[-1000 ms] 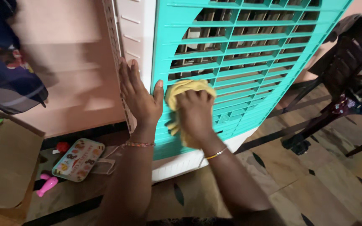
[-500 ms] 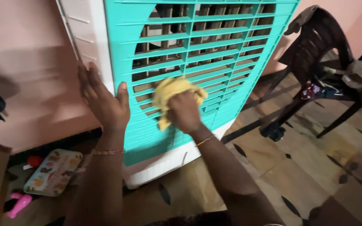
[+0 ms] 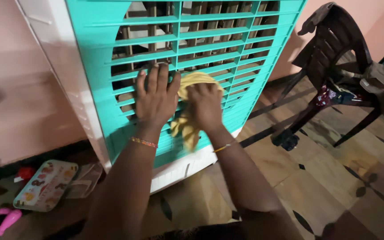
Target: The person wipes a power strip and an electric iron with a dark cloth, then moves to wipe the exterior of a large air cooler with a yellow cloth.
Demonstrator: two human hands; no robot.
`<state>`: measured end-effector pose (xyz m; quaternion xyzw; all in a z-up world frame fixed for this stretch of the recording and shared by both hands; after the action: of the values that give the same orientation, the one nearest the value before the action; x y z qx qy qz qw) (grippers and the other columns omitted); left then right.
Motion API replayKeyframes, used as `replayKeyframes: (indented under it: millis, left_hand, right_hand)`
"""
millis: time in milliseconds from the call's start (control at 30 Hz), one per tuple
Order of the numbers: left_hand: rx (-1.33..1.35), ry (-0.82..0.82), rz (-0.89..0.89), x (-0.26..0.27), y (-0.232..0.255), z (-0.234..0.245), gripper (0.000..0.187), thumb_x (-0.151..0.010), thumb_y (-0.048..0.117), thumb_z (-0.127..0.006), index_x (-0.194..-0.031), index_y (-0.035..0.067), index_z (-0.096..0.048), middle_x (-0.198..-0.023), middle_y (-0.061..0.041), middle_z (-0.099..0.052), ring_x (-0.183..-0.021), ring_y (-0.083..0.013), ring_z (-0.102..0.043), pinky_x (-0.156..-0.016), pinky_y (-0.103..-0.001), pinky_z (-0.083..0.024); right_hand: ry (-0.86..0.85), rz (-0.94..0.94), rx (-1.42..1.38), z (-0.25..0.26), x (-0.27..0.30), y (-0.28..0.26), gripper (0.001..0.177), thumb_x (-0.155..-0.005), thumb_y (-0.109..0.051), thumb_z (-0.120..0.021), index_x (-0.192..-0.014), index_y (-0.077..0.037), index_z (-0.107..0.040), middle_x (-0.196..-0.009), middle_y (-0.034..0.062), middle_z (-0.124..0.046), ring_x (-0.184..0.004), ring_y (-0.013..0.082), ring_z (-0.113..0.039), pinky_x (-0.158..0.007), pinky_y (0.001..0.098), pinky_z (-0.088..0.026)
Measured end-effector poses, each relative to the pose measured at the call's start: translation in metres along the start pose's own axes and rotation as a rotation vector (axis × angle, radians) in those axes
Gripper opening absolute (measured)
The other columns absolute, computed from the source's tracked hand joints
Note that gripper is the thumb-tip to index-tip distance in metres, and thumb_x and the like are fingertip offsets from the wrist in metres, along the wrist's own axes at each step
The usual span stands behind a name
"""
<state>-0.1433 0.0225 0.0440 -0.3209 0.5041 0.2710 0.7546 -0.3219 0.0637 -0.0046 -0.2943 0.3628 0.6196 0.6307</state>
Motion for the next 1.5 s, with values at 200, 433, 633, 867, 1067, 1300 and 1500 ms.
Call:
replayKeyframes:
  millis: [200, 433, 633, 867, 1067, 1300, 1500]
  left_hand:
    - [-0.066, 0.051, 0.013, 0.004, 0.005, -0.001, 0.038, -0.097, 0.033, -0.07, -0.134, 0.026, -0.064, -0.15, -0.009, -0.052, -0.144, -0.0292, -0.043, -0.122, -0.054, -0.027]
    - [-0.085, 0.058, -0.008, 0.004, 0.005, -0.005, 0.034, -0.099, 0.035, -0.068, -0.132, 0.027, -0.066, -0.149, -0.01, -0.053, -0.143, -0.031, -0.045, -0.122, -0.054, -0.026]
    - [-0.093, 0.062, -0.016, 0.002, 0.003, -0.008, 0.035, -0.098, 0.034, -0.066, -0.133, 0.028, -0.065, -0.15, -0.009, -0.053, -0.143, -0.0301, -0.045, -0.122, -0.053, -0.024]
    - [-0.07, 0.034, 0.002, 0.005, 0.001, -0.009, 0.04, -0.1, 0.029, -0.061, -0.14, 0.026, -0.063, -0.15, -0.008, -0.053, -0.144, -0.0286, -0.045, -0.124, -0.052, -0.022]
    - [-0.096, 0.024, 0.006, 0.006, 0.002, -0.01, 0.034, -0.103, 0.027, -0.059, -0.137, 0.024, -0.062, -0.15, -0.006, -0.053, -0.144, -0.0264, -0.045, -0.124, -0.051, -0.021]
    - [-0.111, 0.035, 0.001, 0.003, 0.004, -0.01, 0.036, -0.1, 0.025, -0.058, -0.136, 0.027, -0.063, -0.149, -0.007, -0.054, -0.141, -0.0281, -0.047, -0.123, -0.052, -0.023]
    - [-0.163, 0.02, -0.011, 0.004, 0.004, -0.008, 0.034, -0.106, 0.032, -0.057, -0.139, 0.031, -0.066, -0.148, -0.007, -0.054, -0.142, -0.0278, -0.045, -0.123, -0.053, -0.023]
  right_hand:
    - [0.117, -0.263, 0.11, 0.01, -0.003, 0.079, 0.043, -0.082, -0.008, -0.069, -0.124, -0.013, -0.067, -0.124, 0.0131, -0.06, -0.117, 0.0444, -0.048, -0.095, 0.0584, -0.04]
    - [0.125, 0.023, -0.014, 0.002, 0.003, 0.036, 0.047, -0.057, -0.019, -0.074, -0.102, -0.01, -0.068, -0.108, 0.015, -0.063, -0.106, 0.0444, -0.053, -0.091, 0.0613, -0.04]
    - [0.215, -0.348, -0.068, 0.023, -0.012, 0.122, 0.022, -0.076, -0.005, -0.073, -0.093, -0.007, -0.06, -0.103, 0.0135, -0.063, -0.105, 0.04, -0.057, -0.095, 0.0488, -0.046]
    - [0.208, -0.073, 0.063, 0.027, -0.031, -0.001, 0.058, -0.068, -0.014, -0.077, -0.125, -0.008, -0.064, -0.127, 0.022, -0.053, -0.116, 0.0499, -0.045, -0.099, 0.0616, -0.038]
    - [0.023, 0.023, -0.115, 0.045, -0.044, 0.014, 0.053, -0.071, -0.013, -0.072, -0.123, -0.007, -0.064, -0.119, 0.0174, -0.058, -0.109, 0.0442, -0.05, -0.092, 0.059, -0.039]
    - [0.3, -0.109, -0.139, 0.018, -0.038, -0.019, 0.044, -0.072, -0.004, -0.067, -0.116, -0.002, -0.063, -0.113, 0.0227, -0.055, -0.11, 0.0445, -0.049, -0.097, 0.0571, -0.041]
    - [0.067, 0.01, -0.09, -0.015, -0.017, 0.046, 0.033, -0.061, -0.01, -0.079, -0.087, -0.005, -0.06, -0.099, 0.0193, -0.056, -0.102, 0.042, -0.055, -0.086, 0.0548, -0.044]
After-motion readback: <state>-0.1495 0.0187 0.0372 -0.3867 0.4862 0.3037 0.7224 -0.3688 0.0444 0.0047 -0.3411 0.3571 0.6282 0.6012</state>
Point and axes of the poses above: each hand's wrist, its own x-axis away from the middle knuckle, its own z-axis out of the back of the hand, y = z × x, the point moved 3 cm from there along -x, towards the middle knuckle
